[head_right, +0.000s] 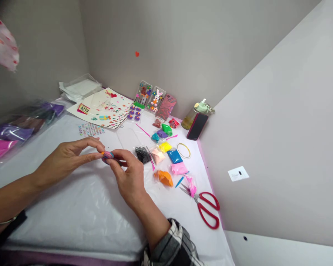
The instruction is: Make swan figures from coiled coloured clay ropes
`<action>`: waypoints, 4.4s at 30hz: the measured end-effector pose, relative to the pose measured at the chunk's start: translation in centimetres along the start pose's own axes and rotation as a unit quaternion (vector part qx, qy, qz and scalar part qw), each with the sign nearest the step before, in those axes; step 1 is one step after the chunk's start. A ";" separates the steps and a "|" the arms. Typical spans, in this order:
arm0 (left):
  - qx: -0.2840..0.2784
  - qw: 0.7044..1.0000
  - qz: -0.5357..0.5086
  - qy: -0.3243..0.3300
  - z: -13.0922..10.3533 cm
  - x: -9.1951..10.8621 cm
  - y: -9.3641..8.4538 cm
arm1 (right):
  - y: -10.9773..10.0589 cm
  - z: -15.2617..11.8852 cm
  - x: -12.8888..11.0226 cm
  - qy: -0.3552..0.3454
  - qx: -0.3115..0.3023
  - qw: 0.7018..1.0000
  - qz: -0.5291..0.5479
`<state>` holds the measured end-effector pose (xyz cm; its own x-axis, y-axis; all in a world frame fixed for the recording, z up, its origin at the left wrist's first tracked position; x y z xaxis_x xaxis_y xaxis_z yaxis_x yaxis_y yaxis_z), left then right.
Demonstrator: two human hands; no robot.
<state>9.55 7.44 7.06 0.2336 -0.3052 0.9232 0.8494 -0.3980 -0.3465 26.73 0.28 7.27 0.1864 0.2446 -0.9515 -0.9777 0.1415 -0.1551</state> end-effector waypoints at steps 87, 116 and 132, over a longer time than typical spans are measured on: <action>0.094 0.984 0.063 0.136 -0.4 0.1 -0.4 | 0.0 0.4 0.7 0.095 -0.036 0.980 0.169; 0.035 0.998 0.022 0.055 -0.2 0.0 0.0 | -0.5 -0.1 -0.3 -0.133 0.031 0.987 -0.080; 0.023 0.996 0.047 0.065 -0.2 0.5 0.0 | -0.2 -0.1 0.1 -0.051 -0.012 0.998 -0.044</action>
<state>9.54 7.13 7.48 0.2526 -0.4504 0.8563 0.8479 -0.3233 -0.4201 26.97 0.23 7.16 0.2793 0.3287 -0.9022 -0.9589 0.1443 -0.2443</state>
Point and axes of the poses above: each hand's wrist, its own z-axis towards the middle knuckle, its own y-axis out of the palm, x = y × z, the point moved 3 cm from there along z, towards the middle knuckle, and after that the axes turned 4 degrees about -y, right-handed, at the moved point
